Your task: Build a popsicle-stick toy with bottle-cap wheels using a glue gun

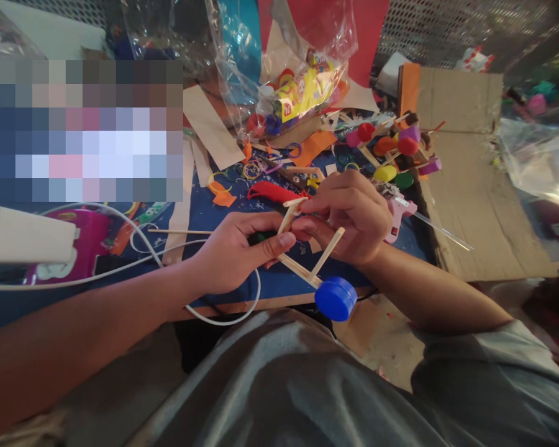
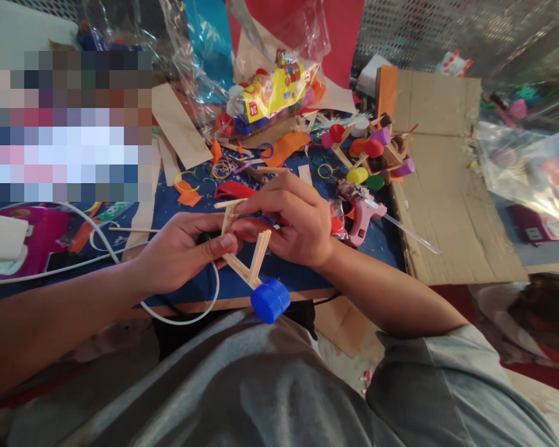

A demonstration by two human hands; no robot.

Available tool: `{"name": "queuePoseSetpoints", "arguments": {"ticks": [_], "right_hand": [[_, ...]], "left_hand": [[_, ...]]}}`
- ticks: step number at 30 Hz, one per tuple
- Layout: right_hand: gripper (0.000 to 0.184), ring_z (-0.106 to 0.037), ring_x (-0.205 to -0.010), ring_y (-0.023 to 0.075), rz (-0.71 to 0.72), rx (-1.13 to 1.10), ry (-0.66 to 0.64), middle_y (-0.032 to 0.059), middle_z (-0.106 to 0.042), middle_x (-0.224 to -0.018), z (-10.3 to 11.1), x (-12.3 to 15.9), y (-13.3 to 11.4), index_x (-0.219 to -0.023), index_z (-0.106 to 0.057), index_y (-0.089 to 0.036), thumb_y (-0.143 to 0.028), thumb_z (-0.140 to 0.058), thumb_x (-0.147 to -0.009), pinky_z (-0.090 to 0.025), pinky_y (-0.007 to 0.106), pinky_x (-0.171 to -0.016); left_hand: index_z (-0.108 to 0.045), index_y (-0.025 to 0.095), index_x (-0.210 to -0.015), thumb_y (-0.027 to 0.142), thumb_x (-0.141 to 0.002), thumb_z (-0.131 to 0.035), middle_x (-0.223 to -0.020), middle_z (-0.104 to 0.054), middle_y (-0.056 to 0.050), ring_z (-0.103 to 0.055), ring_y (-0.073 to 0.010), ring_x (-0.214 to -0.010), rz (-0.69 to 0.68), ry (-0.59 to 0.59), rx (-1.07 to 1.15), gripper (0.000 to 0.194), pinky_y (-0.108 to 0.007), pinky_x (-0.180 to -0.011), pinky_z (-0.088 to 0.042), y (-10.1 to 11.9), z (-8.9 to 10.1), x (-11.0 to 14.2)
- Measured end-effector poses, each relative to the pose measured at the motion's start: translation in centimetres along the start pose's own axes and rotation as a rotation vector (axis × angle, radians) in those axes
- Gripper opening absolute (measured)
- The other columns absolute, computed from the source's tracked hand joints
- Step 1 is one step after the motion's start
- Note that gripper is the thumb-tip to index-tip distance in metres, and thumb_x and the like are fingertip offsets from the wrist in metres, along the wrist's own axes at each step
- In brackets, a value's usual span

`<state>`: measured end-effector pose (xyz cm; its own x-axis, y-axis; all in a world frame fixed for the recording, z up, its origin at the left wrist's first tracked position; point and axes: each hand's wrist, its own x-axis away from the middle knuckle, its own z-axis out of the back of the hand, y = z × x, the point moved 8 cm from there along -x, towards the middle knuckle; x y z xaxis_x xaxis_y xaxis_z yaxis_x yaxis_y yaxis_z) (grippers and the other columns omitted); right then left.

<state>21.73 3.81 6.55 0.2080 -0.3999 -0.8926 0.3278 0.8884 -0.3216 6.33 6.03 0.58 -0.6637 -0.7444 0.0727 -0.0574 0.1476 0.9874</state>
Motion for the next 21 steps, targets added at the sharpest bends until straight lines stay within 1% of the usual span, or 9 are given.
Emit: {"name": "queuePoseSetpoints", "arguments": {"ticks": [3,5,7,9,11,16,19,21], "right_hand": [[0.016,-0.075,-0.078,0.0165,0.014,-0.009,-0.028,0.0018,-0.08,-0.091,-0.08,-0.09,-0.15,-0.109,-0.08,-0.024,-0.027,-0.09,-0.098,-0.066,0.033,-0.074],[0.014,-0.076,-0.078,0.0148,0.004,-0.003,-0.058,0.0019,-0.08,-0.091,-0.25,-0.12,-0.2,-0.105,-0.079,-0.021,-0.022,-0.09,-0.096,-0.065,0.031,-0.073],[0.011,-0.074,-0.074,0.0148,-0.023,-0.002,-0.09,0.0023,-0.08,-0.09,-0.43,-0.14,-0.16,-0.103,-0.078,-0.021,-0.025,-0.087,-0.099,-0.064,0.031,-0.068],[0.009,-0.071,-0.069,0.0157,-0.054,-0.001,-0.111,0.0029,-0.079,-0.089,-0.54,-0.17,-0.07,-0.103,-0.077,-0.025,-0.031,-0.083,-0.103,-0.061,0.033,-0.061],[0.007,-0.069,-0.067,0.016,-0.062,-0.003,-0.123,0.003,-0.079,-0.088,-0.56,-0.22,-0.09,-0.102,-0.077,-0.026,-0.031,-0.081,-0.105,-0.06,0.034,-0.059],[0.009,-0.075,-0.075,0.0135,-0.047,-0.022,-0.152,0.0008,-0.079,-0.091,-0.64,-0.21,-0.07,-0.101,-0.075,-0.021,-0.022,-0.084,-0.1,-0.064,0.028,-0.069],[0.011,-0.076,-0.078,0.0139,-0.024,-0.016,-0.131,0.0006,-0.079,-0.09,-0.48,-0.1,-0.1,-0.101,-0.075,-0.021,-0.017,-0.085,-0.098,-0.064,0.028,-0.071],[0.012,-0.075,-0.076,0.0142,-0.011,-0.013,-0.118,0.0001,-0.078,-0.089,-0.37,0.0,-0.14,-0.101,-0.076,-0.022,-0.018,-0.087,-0.097,-0.064,0.028,-0.069]], "left_hand": [[-0.085,0.014,-0.097,0.049,-0.09,-0.095,-0.074,-0.065,-0.001,-0.052,-0.0105,-0.064,-0.013,0.006,-0.075,0.038,-0.022,-0.058,-0.048,0.08,0.15,-0.07],[-0.084,0.014,-0.096,0.05,-0.092,-0.093,-0.072,-0.063,0.0,-0.051,-0.0104,-0.063,-0.029,0.006,-0.105,0.037,-0.021,-0.058,-0.046,0.19,0.17,-0.08],[-0.083,0.015,-0.095,0.049,-0.093,-0.093,-0.071,-0.063,0.001,-0.051,-0.0099,-0.064,-0.044,0.004,-0.117,0.036,-0.02,-0.058,-0.045,0.28,0.15,-0.06],[-0.081,0.015,-0.094,0.049,-0.093,-0.092,-0.071,-0.062,0.001,-0.051,-0.01,-0.064,-0.049,0.003,-0.125,0.036,-0.02,-0.058,-0.045,0.29,0.11,-0.02],[-0.081,0.015,-0.094,0.051,-0.094,-0.091,-0.072,-0.062,0.001,-0.051,-0.0106,-0.065,-0.041,0.003,-0.123,0.037,-0.021,-0.058,-0.046,0.21,0.09,0.03],[-0.082,0.015,-0.098,0.051,-0.092,-0.093,-0.076,-0.063,0.0,-0.05,-0.0106,-0.067,-0.011,-0.003,-0.097,0.038,-0.021,-0.059,-0.047,-0.01,0.01,0.07],[-0.084,0.014,-0.1,0.051,-0.091,-0.094,-0.077,-0.064,0.0,-0.049,-0.0099,-0.066,-0.008,-0.001,-0.081,0.039,-0.02,-0.059,-0.046,-0.04,-0.02,0.03],[-0.085,0.014,-0.102,0.052,-0.091,-0.093,-0.078,-0.065,0.0,-0.049,-0.01,-0.066,-0.01,0.005,-0.089,0.04,-0.021,-0.058,-0.046,-0.01,0.02,0.0]]}}
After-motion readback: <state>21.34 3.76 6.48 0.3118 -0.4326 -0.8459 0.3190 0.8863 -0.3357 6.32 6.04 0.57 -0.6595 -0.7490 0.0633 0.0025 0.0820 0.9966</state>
